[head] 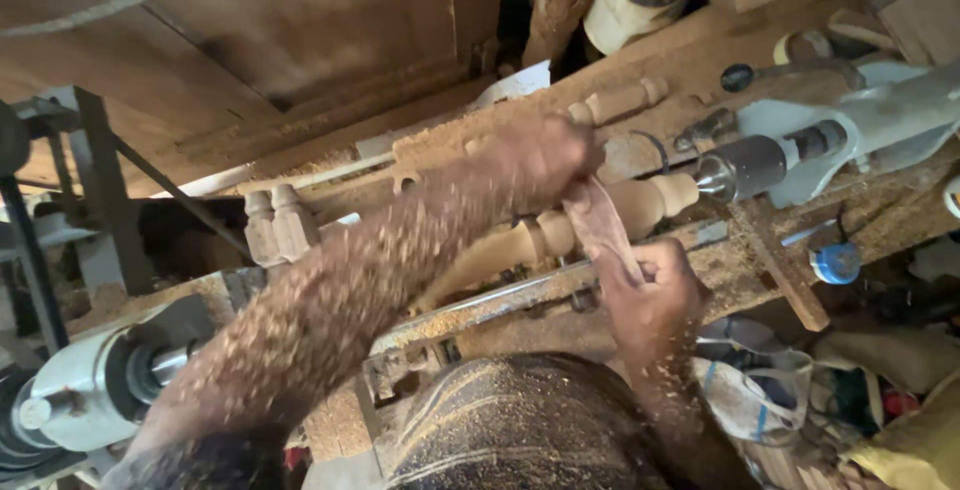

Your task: The person shapes a rotating wooden spindle on a lathe using a chisel, then sands the surface with sandpaper. The spindle is mounted between the lathe centers and turned while the person removes material and smooths the surface.

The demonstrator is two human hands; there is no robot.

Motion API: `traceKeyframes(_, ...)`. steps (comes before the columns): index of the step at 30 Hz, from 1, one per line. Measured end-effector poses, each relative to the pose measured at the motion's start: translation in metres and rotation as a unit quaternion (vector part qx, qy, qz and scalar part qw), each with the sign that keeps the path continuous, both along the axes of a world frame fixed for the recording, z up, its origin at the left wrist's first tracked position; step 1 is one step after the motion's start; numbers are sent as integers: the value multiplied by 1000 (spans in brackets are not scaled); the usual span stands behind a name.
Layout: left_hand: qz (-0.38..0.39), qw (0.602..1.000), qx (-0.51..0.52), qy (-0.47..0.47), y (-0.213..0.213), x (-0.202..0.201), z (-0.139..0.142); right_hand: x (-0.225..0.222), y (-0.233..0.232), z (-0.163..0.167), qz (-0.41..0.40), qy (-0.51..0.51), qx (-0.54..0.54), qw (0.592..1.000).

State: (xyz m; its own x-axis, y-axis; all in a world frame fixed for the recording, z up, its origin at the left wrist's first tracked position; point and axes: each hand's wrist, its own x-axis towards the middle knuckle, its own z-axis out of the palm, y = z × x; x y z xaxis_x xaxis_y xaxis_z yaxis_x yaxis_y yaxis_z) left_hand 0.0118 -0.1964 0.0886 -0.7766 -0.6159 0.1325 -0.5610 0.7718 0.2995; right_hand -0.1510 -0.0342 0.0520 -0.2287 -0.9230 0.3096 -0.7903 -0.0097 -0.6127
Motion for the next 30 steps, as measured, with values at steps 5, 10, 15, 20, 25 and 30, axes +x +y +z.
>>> traceKeyframes(5,-21,989,148,10,-28,-16,-6,-9,-4,-2,22,-50,-19,998)
traceKeyframes(10,-9,988,156,9,-24,-18,-1,-9,-3,7,11,-65,-1,998)
traceKeyframes(15,-18,992,74,100,-7,9,-3,3,-3,6,10,31,-40,999)
traceKeyframes(20,-19,986,53,159,-7,14,-16,9,-5,10,-11,-6,-12,1000)
traceKeyframes(25,-18,978,3,207,0,14,-25,0,-2,11,11,69,-57,996)
traceKeyframes(30,-48,982,-100,153,23,19,-18,-8,2,-4,39,145,-56,987)
